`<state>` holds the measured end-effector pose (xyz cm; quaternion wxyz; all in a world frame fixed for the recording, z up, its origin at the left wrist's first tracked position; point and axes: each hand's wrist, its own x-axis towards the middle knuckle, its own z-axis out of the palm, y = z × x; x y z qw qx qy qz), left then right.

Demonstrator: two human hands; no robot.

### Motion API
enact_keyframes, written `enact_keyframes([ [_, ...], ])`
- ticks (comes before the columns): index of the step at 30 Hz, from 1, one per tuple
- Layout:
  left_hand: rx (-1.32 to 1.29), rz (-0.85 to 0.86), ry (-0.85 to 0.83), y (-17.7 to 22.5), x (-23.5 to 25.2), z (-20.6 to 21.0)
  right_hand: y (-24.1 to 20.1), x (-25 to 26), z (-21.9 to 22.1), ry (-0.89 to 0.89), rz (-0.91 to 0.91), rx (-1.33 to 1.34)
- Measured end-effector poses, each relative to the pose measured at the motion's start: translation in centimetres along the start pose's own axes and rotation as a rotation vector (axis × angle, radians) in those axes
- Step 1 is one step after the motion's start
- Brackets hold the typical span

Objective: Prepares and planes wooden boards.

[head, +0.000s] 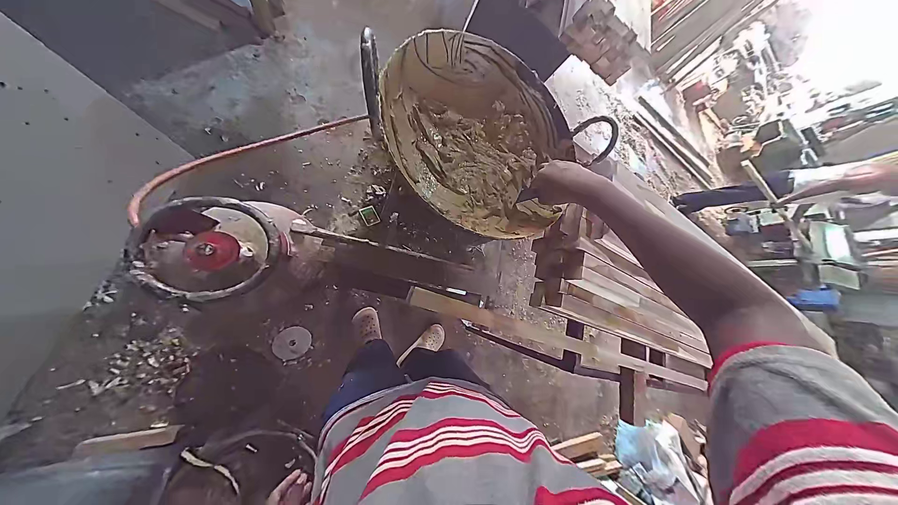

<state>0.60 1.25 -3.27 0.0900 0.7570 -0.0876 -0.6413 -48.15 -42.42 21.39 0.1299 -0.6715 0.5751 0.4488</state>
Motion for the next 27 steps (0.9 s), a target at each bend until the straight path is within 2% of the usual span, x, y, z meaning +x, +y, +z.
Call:
enact_keyframes([
  [3, 0.001, 0.076, -0.033, -1.8, 3.2, 0.1, -1.9, 1.3, 0.3, -0.149, 0.041, 0.014],
  [6, -0.001, 0.101, -0.030, -1.3, 4.5, 0.2, -2.6, 0.8, 0.2, -0.239, -0.039, 0.013],
  [11, -0.119, 0.095, -0.035, -2.9, 6.8, -0.5, -2.6, -3.6, -4.9, -0.467, -0.091, -0.128],
  [14, -0.162, 0.054, -0.003, -4.4, 6.9, -1.1, -2.2, -4.0, -7.8, -0.484, -0.077, -0.257],
  [16, -0.180, 0.028, 0.017, -5.0, 6.1, -0.8, -1.9, -3.1, -8.1, -0.485, -0.030, -0.291],
  [21, -0.177, -0.011, 0.026, -5.3, 3.4, 0.4, 0.3, 0.1, -3.2, -0.314, 0.103, -0.260],
  [23, -0.194, -0.006, 0.021, -6.7, 3.7, 0.8, 0.1, -0.6, -2.3, -0.283, 0.157, -0.257],
  [27, -0.204, 0.004, 0.029, -7.0, 3.7, 1.0, -1.6, -3.7, -4.8, -0.353, 0.171, -0.324],
])
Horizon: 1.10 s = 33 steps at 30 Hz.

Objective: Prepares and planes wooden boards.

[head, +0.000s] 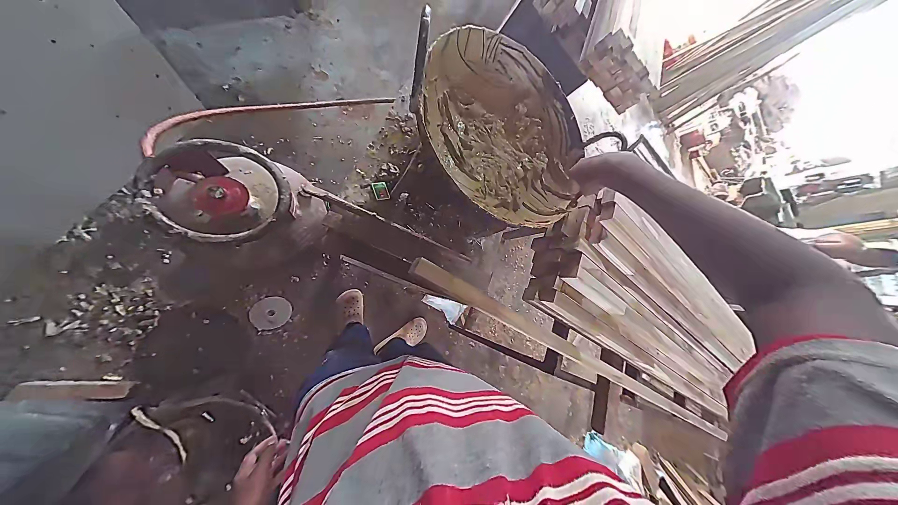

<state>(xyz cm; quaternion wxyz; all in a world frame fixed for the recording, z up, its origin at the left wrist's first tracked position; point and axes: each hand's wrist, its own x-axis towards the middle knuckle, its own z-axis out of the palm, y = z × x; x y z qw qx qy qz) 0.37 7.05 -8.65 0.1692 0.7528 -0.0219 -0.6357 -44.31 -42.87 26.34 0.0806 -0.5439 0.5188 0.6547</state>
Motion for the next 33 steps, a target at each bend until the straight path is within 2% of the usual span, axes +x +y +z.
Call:
enact_keyframes([
  [3, 0.015, 0.037, 0.000, 0.5, 0.9, 0.1, 1.5, -0.5, 0.1, 0.039, -0.048, 0.012],
  [5, 0.006, 0.062, 0.006, 1.3, 1.6, 0.3, 2.5, -0.1, 1.4, 0.105, -0.090, 0.118],
  [11, -0.041, 0.102, 0.016, 3.9, 3.1, 1.1, 3.4, 1.5, 10.9, 0.484, -0.258, 0.484],
  [13, -0.029, 0.108, 0.006, 4.1, 3.6, 1.0, 3.5, 0.4, 11.7, 0.524, -0.240, 0.483],
  [16, 0.004, 0.114, -0.005, 4.0, 4.5, 0.6, 3.8, -1.3, 9.3, 0.379, -0.124, 0.300],
  [19, 0.005, 0.112, 0.010, 3.6, 5.4, 0.0, 4.2, -0.6, 6.3, 0.268, -0.036, 0.160],
  [23, -0.022, 0.136, 0.027, 3.2, 4.6, -0.7, 2.3, 1.4, 3.8, 0.234, -0.047, 0.192],
  [26, -0.086, 0.157, 0.042, 2.8, 2.5, -1.1, 1.7, 3.8, 4.5, 0.228, -0.116, 0.215],
  [28, -0.161, 0.166, 0.055, 1.0, 2.6, -1.0, 1.0, 2.0, 4.2, 0.255, -0.170, 0.210],
  [29, -0.212, 0.153, 0.059, -0.6, 2.8, -0.8, -0.3, -0.1, 2.8, 0.175, -0.135, 0.139],
  [30, -0.277, 0.128, 0.071, -2.0, 2.7, -0.7, -2.8, -2.4, 0.1, -0.013, -0.034, 0.042],
  [31, -0.315, 0.107, 0.094, -3.2, 2.6, -0.8, -4.3, -3.5, -0.9, -0.121, 0.012, -0.019],
  [32, -0.349, 0.082, 0.118, -4.1, 2.6, -0.5, -3.3, -3.6, -0.8, -0.137, -0.040, -0.037],
  [33, -0.385, 0.047, 0.141, -4.9, 2.9, 0.1, -0.8, -2.7, -0.3, -0.076, -0.129, -0.016],
])
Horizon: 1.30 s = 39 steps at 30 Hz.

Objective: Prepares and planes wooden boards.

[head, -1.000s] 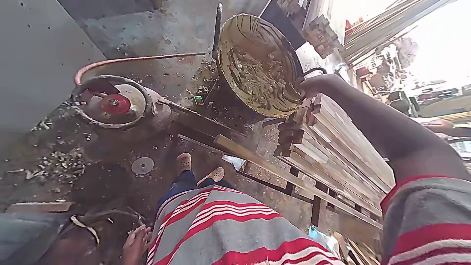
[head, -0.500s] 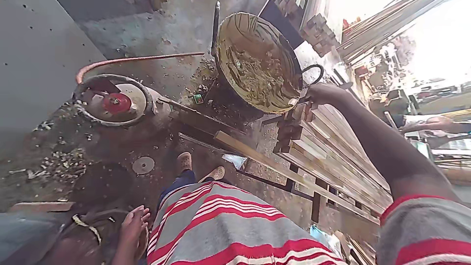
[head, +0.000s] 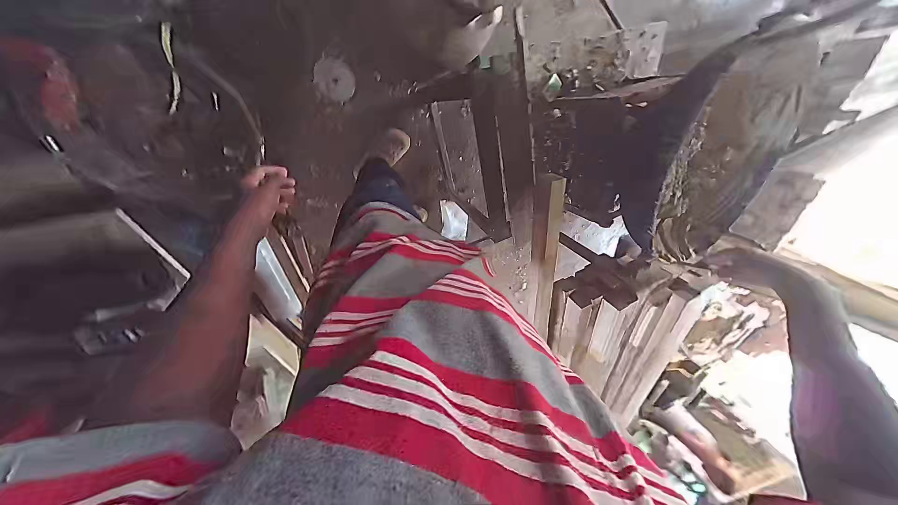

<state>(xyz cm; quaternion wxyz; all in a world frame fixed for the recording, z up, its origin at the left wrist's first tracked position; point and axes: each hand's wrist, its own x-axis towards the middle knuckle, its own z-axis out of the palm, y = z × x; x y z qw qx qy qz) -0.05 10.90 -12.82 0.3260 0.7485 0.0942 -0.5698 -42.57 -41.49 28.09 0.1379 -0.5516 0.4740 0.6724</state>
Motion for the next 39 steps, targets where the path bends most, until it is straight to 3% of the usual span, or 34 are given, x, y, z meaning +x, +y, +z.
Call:
enact_keyframes([
  [3, -0.099, -0.101, 0.025, -2.6, -0.5, 1.2, 3.7, 0.2, 0.5, -0.004, 0.079, 0.037],
  [7, -0.169, -0.185, -0.005, -7.1, -0.7, 3.1, 1.7, -3.5, 1.2, -0.009, 0.252, 0.262],
  [11, -0.158, -0.191, -0.092, -10.4, -0.3, 4.6, 1.1, -6.9, 4.3, 0.038, 0.104, 0.703],
  [16, -0.169, -0.117, -0.110, -8.5, 1.2, 6.2, -0.9, -6.2, 11.8, 0.198, -0.030, 1.079],
  [20, -0.107, 0.062, -0.159, -3.7, 3.2, 9.0, -7.2, -4.7, 17.3, 0.190, -0.092, 1.316],
  [24, 0.085, 0.308, -0.158, 0.7, 3.3, 10.7, -15.2, -2.4, 19.9, 0.031, -0.277, 1.587],
  [26, 0.109, 0.428, -0.133, -1.6, 3.8, 10.7, -18.5, -0.5, 19.8, -0.222, -0.514, 1.725],
  [28, 0.104, 0.456, -0.098, -5.5, 3.6, 10.0, -21.1, 1.0, 19.2, -0.394, -0.634, 1.774],
  [31, 0.071, 0.309, -0.040, -8.2, 1.6, 7.8, -23.9, 3.7, 18.5, -0.545, -0.692, 1.760],
  [35, 0.115, 0.017, 0.005, -9.9, -1.3, 6.1, -27.2, 4.4, 18.3, -0.501, -0.836, 1.678],
  [39, 0.229, 0.016, -0.029, -7.9, -2.3, 4.9, -27.2, 4.0, 20.7, -0.538, -0.862, 1.674],
])
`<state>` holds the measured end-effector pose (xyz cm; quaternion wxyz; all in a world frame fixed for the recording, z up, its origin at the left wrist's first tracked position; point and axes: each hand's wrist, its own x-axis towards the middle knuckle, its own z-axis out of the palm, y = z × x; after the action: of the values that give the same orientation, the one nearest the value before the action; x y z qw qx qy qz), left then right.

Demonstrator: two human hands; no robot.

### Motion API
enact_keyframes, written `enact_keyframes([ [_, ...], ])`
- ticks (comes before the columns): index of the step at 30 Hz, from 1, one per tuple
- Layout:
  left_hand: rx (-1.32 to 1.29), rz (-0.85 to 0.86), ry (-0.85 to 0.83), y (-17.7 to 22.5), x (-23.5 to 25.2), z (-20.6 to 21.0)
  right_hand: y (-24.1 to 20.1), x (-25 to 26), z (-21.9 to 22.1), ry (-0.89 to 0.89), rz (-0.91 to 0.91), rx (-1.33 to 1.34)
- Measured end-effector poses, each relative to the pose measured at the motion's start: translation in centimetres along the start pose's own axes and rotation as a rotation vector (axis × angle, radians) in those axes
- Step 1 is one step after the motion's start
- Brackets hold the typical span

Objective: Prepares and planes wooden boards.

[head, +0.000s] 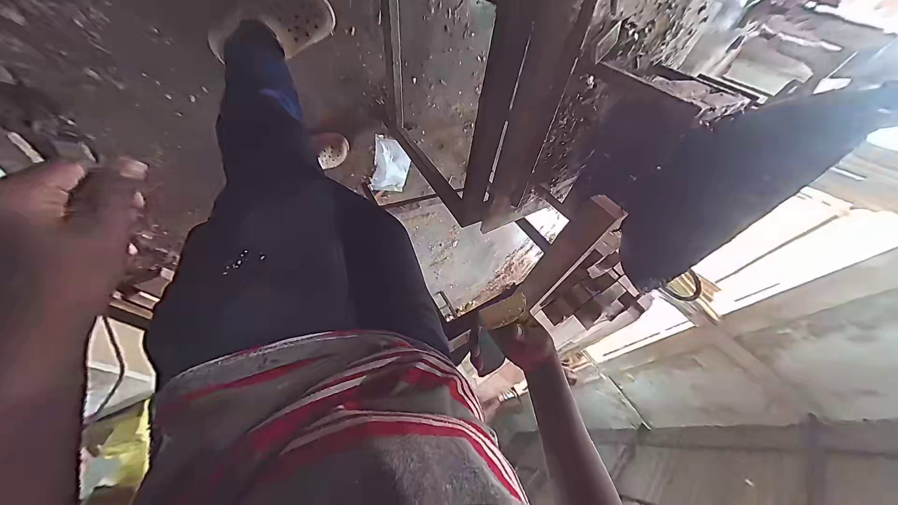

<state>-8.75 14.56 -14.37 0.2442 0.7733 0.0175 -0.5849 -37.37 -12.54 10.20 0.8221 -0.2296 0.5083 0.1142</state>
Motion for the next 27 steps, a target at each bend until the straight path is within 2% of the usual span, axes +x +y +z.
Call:
enact_keyframes([
  [2, 0.016, 0.131, -0.012, 0.7, 0.2, -0.5, 1.5, -1.0, -0.4, -0.016, -0.022, 0.040],
  [4, 0.059, 0.341, 0.029, -0.4, 1.4, -0.2, 3.1, -1.9, -0.4, -0.063, -0.116, 0.066],
  [8, 0.053, 0.501, 0.009, 6.5, -0.9, -0.7, 8.6, -4.4, -0.5, -0.110, -0.480, 0.121],
  [10, 0.063, 0.669, -0.076, 9.6, -3.5, 0.1, 12.5, -6.1, -0.4, 0.012, -0.639, 0.136],
  [13, 0.271, 0.961, -0.350, 13.6, -11.2, 2.6, 21.9, -9.6, 2.3, 0.361, -0.826, 0.256],
  [15, 0.354, 1.109, -0.714, 14.4, -16.4, 7.8, 29.9, -12.1, 3.4, 0.475, -1.016, 0.382],
  [17, 0.686, 1.189, -1.021, 12.8, -21.2, 13.7, 38.2, -13.4, 6.7, 0.671, -1.137, 0.587],
  [20, 1.467, 1.263, -1.254, 9.3, -28.1, 22.0, 47.0, -11.6, 13.1, 1.029, -1.249, 0.993],
  [22, 1.794, 1.349, -1.499, 6.7, -30.9, 26.3, 50.4, -8.8, 16.6, 1.255, -1.303, 1.284],
  [24, 1.851, 1.422, -1.770, 3.9, -31.6, 28.9, 51.7, -6.5, 19.8, 1.461, -1.267, 1.571],
  [25, 1.894, 1.414, -1.862, 2.6, -32.1, 30.2, 52.0, -5.6, 20.8, 1.532, -1.243, 1.703],
  [27, 2.005, 1.426, -1.961, -0.2, -33.2, 32.2, 52.9, -4.1, 21.9, 1.555, -1.252, 1.950],
])
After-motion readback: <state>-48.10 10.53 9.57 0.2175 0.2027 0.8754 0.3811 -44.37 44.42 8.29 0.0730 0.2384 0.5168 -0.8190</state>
